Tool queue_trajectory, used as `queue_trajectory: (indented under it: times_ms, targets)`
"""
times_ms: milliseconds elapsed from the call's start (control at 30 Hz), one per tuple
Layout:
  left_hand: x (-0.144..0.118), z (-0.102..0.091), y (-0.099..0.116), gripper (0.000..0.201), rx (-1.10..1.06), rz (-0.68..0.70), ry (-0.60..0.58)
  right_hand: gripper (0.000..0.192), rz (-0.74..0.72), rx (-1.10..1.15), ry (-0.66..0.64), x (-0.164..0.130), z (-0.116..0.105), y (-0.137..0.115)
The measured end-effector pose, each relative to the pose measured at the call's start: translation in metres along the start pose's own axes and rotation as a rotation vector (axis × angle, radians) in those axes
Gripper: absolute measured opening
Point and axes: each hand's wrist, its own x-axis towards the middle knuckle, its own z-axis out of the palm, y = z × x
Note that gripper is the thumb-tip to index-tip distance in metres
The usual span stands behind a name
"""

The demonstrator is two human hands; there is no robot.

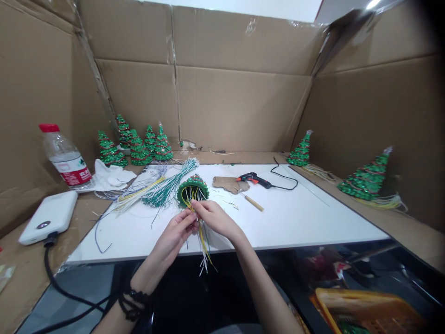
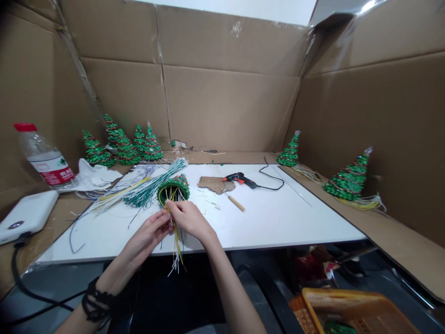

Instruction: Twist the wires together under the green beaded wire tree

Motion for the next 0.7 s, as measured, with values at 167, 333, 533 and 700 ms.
queue_trajectory:
  times_ms: [167, 333, 533, 700]
  targets:
    - [-0.001, 0.001, 0.001, 0.017, 0.004, -0.019, 0.024, 0.042, 0.041, 0.025, 0.118, -0.004, 0.002, 0.002]
    - [-0.002, 0.001, 0.0, 0.016, 0.014, -0.01, 0.034, 0.029, 0.035, 0.096, 0.424, -0.018, 0.004, 0.002]
    - [-0.002, 0.002, 0.0, 0.018, -0.015, -0.013, 0.045, 0.022, 0.169, -0.045, 0.263, -0.05, 0.007, -0.007]
    - [-0.003, 0.003, 0.001, 0.017, -0.05, -0.001, 0.032, 0.013, 0.271, -0.292, 0.233, -0.062, 0.019, -0.009]
